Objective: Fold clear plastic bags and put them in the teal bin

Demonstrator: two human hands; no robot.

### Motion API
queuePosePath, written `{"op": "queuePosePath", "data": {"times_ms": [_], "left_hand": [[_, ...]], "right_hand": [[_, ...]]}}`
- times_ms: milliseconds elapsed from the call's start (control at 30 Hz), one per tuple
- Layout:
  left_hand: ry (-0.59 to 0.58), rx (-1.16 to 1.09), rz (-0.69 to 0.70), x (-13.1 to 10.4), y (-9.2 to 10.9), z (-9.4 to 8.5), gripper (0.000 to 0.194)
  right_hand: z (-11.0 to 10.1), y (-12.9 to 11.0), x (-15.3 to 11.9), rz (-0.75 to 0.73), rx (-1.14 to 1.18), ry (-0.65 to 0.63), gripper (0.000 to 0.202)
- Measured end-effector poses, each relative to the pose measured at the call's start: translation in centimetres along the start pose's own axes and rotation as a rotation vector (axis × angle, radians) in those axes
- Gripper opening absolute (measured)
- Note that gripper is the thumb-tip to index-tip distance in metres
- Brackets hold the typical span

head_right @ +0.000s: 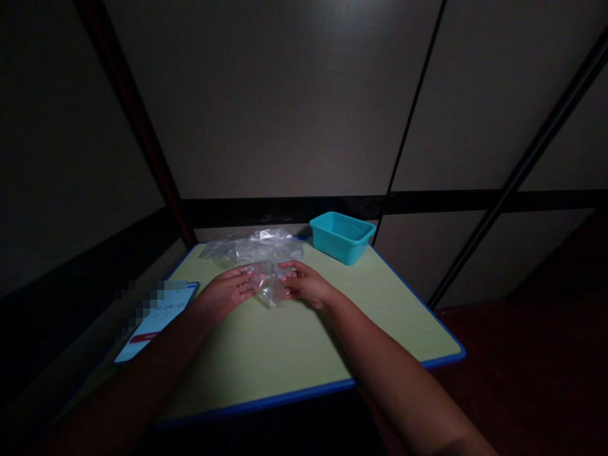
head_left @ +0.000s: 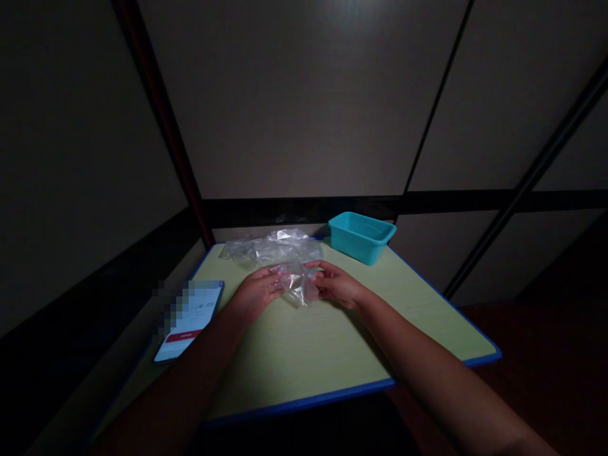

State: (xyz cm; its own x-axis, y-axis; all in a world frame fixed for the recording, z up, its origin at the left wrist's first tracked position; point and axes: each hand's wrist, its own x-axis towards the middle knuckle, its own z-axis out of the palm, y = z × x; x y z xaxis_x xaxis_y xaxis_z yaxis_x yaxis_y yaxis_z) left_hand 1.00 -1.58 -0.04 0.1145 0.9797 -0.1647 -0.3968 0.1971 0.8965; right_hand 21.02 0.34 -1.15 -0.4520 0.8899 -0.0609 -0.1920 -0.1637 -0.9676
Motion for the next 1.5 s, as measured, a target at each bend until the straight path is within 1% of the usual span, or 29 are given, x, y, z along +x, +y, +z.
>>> {"op": "queuePosePath", "data": {"times_ms": [100, 200, 333, 467, 567, 667, 733, 800, 900, 967, 1033, 1133, 1200, 1267, 1333, 1400, 1433, 1500], "left_hand": [[0.047, -0.003, -0.005, -0.1, 0.1, 0.2, 0.008], [0.110, -0.035, 0.008, -0.2, 0.1, 0.7, 0.010], [0.157, -0.079, 0.071, -0.3, 0.1, 0.9, 0.013], [0.190, -0.073, 0.094, -0.2, 0.2, 0.6, 0.011], [0.182, -0.060, 0.109, -0.3, 0.2, 0.7, 0.008], [0.106, -0.025, 0.064, -0.5, 0.1, 0.9, 0.005], [0.045, 0.001, 0.022, -0.7, 0.1, 1.0, 0.003], [0.015, 0.013, -0.020, -0.6, 0.0, 1.0, 0.012], [0.021, 0.013, -0.093, -0.4, 0.1, 0.7, 0.029], [0.016, 0.035, -0.130, -0.3, 0.1, 0.4, 0.032], [-0.022, 0.081, -0.121, -0.4, 0.1, 0.2, 0.028], [-0.174, 0.188, -0.025, -0.8, 0.0, 0.0, 0.025], [-0.301, 0.279, -0.008, -1.1, -0.1, -0.2, 0.028], [-0.399, 0.375, -0.062, -1.4, 0.0, -0.5, 0.030], [-0.466, 0.450, -0.140, -1.5, 0.1, -0.8, 0.029], [-0.480, 0.523, -0.156, -1.4, 0.3, -1.0, 0.026], [-0.455, 0.571, -0.129, -1.3, 0.5, -1.1, 0.023], [-0.328, 0.688, 0.008, -0.9, 0.8, -1.1, 0.020]], "right_hand": [[-0.3, 0.3, 0.4, -0.049, 0.017, 0.021, 0.042], [-0.5, 0.5, 0.7, -0.101, -0.003, 0.052, 0.040], [-0.4, 0.5, 0.9, -0.134, -0.051, 0.104, 0.033], [-0.4, 0.1, 0.9, -0.167, -0.103, 0.221, 0.023], [-0.5, -0.4, 0.9, -0.192, -0.078, 0.311, 0.019], [-0.6, -0.7, 0.8, -0.174, -0.039, 0.371, 0.021], [-0.6, -0.6, 0.7, -0.127, -0.040, 0.354, 0.025], [-0.5, -0.4, 0.7, -0.101, -0.077, 0.303, 0.030], [-0.5, 0.0, 0.8, -0.112, -0.173, 0.256, 0.029], [-0.6, 0.2, 0.9, -0.115, -0.218, 0.253, 0.025], [-0.9, 0.3, 1.0, -0.102, -0.250, 0.258, 0.024], [-1.5, 0.5, 1.3, -0.075, -0.344, 0.270, 0.023], [-2.0, 0.7, 1.5, -0.072, -0.444, 0.305, 0.021], [-2.5, 0.7, 1.7, -0.075, -0.557, 0.339, 0.016], [-3.1, 0.6, 1.8, -0.060, -0.695, 0.339, 0.009], [-3.6, 0.4, 1.8, -0.050, -0.862, 0.326, 0.012], [-3.7, 0.2, 1.8, -0.053, -0.951, 0.326, 0.015], [-4.0, -0.1, 1.7, -0.070, -1.110, 0.345, 0.017]]}}
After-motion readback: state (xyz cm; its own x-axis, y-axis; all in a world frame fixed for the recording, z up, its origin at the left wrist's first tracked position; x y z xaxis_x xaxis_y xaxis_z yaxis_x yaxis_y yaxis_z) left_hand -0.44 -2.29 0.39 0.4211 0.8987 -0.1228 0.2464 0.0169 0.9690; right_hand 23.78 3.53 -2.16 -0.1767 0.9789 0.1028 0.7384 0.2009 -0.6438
